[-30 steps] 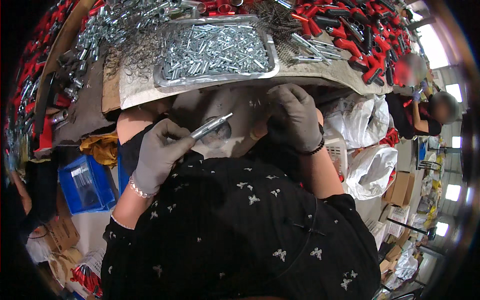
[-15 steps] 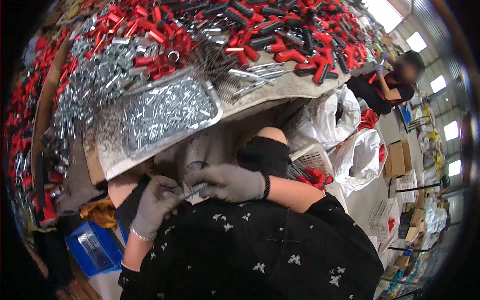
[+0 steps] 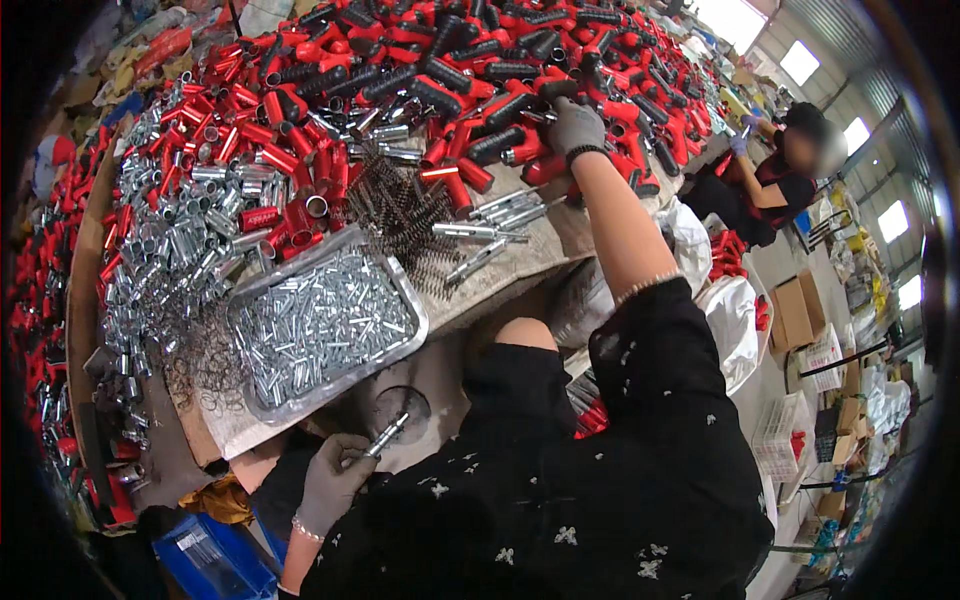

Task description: Assembling T-handle wrenches by inserting metal shafts into handles and securing them.

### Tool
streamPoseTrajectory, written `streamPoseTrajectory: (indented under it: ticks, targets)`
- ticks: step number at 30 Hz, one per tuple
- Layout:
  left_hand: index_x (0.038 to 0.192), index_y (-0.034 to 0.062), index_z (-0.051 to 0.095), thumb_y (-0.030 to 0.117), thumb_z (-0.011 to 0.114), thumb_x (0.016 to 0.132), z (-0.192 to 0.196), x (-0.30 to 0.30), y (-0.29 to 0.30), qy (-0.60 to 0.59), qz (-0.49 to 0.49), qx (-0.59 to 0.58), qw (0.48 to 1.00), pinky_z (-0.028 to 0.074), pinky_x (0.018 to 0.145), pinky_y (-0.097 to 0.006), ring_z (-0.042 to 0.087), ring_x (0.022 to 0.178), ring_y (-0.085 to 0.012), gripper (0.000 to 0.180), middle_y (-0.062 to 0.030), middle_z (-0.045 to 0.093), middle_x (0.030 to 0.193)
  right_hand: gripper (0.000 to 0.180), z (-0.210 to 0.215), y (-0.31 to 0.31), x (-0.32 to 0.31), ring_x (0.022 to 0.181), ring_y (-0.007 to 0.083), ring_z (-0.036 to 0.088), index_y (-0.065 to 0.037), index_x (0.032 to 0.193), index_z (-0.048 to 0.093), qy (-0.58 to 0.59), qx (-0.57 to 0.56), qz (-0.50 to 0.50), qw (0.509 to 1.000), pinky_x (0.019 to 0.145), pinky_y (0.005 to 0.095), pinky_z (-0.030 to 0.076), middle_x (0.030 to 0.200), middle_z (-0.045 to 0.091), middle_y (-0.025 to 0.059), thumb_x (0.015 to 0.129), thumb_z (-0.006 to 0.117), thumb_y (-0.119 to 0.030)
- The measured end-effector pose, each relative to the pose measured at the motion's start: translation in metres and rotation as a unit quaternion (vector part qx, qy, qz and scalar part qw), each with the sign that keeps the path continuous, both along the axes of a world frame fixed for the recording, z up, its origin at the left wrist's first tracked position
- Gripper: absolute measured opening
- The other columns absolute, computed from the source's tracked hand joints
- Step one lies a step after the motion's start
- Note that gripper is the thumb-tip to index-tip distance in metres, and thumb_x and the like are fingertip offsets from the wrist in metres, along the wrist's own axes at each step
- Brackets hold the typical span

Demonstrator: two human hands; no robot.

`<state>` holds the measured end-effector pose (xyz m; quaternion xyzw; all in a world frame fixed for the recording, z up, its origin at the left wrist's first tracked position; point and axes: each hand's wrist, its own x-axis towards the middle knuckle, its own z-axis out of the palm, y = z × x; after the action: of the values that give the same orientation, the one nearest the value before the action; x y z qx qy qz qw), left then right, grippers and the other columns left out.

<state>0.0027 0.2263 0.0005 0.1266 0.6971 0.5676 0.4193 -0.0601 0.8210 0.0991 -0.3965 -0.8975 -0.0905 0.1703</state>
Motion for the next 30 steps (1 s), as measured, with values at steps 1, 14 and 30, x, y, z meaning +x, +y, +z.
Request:
streamPoseTrajectory:
  ticks: [1, 14, 30]
  targets:
    - [0.11, -0.002, 0.059, 0.01, 0.07, 0.088, -0.001, 0.0, -0.001, -0.006, -0.001, 0.0, 1.0, 0.044, 0.051, -0.022, 0.055, 0.059, -0.0061, 0.027, -0.0057, 0.065, 0.083, 0.029, -0.007, 0.016, -0.008, 0.111, 0.0324, 0.065, -0.015, 0.117, 0.067, -0.048, 0.032, 0.006, 0.998, 0.092, 0.0446, 0.052, 0.116, 0.069, 0.013, 0.09, 0.057, -0.021]
    - [0.114, -0.0012, 0.055, 0.006, 0.063, 0.09, 0.013, 0.01, -0.013, -0.08, 0.007, 0.037, 0.996, 0.041, 0.048, -0.023, 0.054, 0.056, -0.0088, 0.026, -0.0045, 0.06, 0.075, 0.037, 0.031, -0.043, 0.136, 0.08, 0.0134, 0.064, 0.002, 0.116, 0.065, 0.254, -0.317, 0.222, 0.886, 0.073, 0.0283, 0.051, 0.094, 0.069, 0.0079, 0.087, 0.07, -0.02]
    - [0.112, 0.0029, 0.053, 0.016, 0.059, 0.091, -0.005, 0.021, -0.033, -0.101, 0.138, 0.145, 0.975, 0.044, 0.056, -0.024, 0.056, 0.064, -0.0122, 0.025, -0.0084, 0.062, 0.088, 0.041, -0.138, -0.351, 0.205, 0.092, 0.0222, 0.064, -0.01, 0.134, 0.047, 0.155, -0.966, 0.098, 0.18, 0.079, 0.0388, 0.054, 0.104, 0.062, 0.0088, 0.098, 0.059, -0.027]
